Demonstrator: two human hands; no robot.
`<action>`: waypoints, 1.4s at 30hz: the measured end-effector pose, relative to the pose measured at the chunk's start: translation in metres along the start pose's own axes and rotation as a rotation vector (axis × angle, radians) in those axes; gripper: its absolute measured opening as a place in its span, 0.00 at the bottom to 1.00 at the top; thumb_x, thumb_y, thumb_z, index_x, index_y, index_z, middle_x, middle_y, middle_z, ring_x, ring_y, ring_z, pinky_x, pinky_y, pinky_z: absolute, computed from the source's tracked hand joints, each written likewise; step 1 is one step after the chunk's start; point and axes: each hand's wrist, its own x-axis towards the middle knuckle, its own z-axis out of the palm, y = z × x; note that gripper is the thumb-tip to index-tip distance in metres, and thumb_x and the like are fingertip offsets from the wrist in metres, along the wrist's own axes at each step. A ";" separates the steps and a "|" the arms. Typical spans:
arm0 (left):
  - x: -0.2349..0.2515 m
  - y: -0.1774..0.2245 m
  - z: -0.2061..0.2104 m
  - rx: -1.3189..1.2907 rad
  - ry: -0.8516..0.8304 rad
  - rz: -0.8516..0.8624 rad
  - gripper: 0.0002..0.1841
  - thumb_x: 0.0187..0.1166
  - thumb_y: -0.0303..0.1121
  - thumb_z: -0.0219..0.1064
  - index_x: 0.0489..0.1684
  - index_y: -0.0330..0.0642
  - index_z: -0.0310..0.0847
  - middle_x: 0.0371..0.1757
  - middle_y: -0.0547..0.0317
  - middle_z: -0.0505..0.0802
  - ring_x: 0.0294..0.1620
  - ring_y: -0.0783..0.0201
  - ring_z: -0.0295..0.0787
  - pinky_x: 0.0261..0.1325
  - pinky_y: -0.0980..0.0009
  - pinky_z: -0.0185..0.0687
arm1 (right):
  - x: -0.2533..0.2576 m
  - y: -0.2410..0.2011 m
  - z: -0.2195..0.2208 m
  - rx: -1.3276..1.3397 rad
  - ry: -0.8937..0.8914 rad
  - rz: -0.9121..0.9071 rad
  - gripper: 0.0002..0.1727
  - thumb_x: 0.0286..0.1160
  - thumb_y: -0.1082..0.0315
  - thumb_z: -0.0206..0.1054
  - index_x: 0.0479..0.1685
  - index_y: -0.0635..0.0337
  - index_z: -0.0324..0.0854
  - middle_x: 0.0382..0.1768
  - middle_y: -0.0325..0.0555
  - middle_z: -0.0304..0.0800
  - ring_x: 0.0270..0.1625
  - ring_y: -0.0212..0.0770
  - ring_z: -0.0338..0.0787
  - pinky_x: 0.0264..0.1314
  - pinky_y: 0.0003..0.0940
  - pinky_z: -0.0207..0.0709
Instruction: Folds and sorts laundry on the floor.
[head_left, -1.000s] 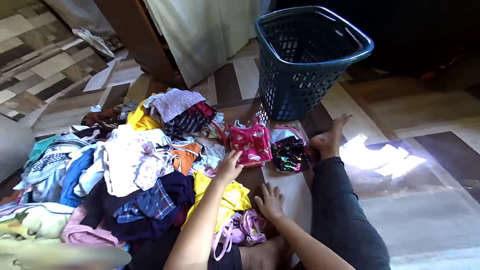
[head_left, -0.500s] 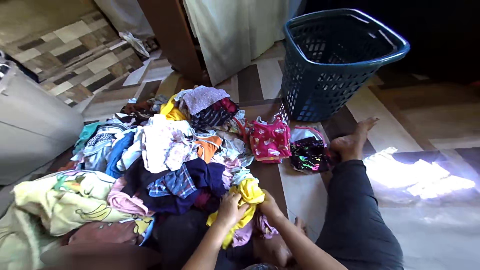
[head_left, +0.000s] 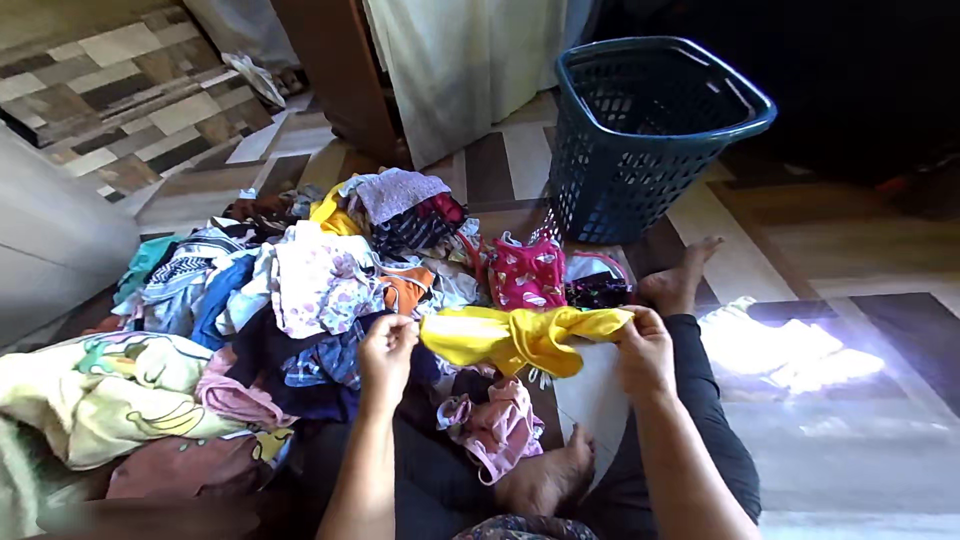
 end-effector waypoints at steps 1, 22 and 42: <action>0.001 0.002 -0.007 -0.032 0.047 -0.013 0.06 0.75 0.20 0.66 0.44 0.27 0.82 0.36 0.59 0.91 0.37 0.73 0.90 0.48 0.72 0.90 | 0.000 -0.002 0.001 0.016 0.010 -0.014 0.05 0.79 0.77 0.57 0.48 0.63 0.75 0.35 0.32 0.85 0.37 0.22 0.87 0.45 0.23 0.85; 0.003 0.045 0.034 0.005 -0.350 -0.114 0.08 0.78 0.25 0.68 0.48 0.30 0.88 0.42 0.54 0.94 0.44 0.72 0.90 0.56 0.69 0.86 | 0.027 -0.129 0.050 -0.009 -0.375 -0.398 0.10 0.78 0.78 0.61 0.48 0.53 0.81 0.33 0.21 0.88 0.34 0.17 0.87 0.41 0.18 0.85; 0.089 0.107 -0.041 -0.235 -0.221 0.080 0.10 0.79 0.21 0.63 0.50 0.46 0.85 0.39 0.72 0.93 0.34 0.79 0.89 0.37 0.80 0.87 | 0.052 -0.145 0.051 0.233 -0.723 0.002 0.13 0.89 0.70 0.51 0.37 0.49 0.79 0.30 0.32 0.91 0.28 0.23 0.89 0.29 0.18 0.84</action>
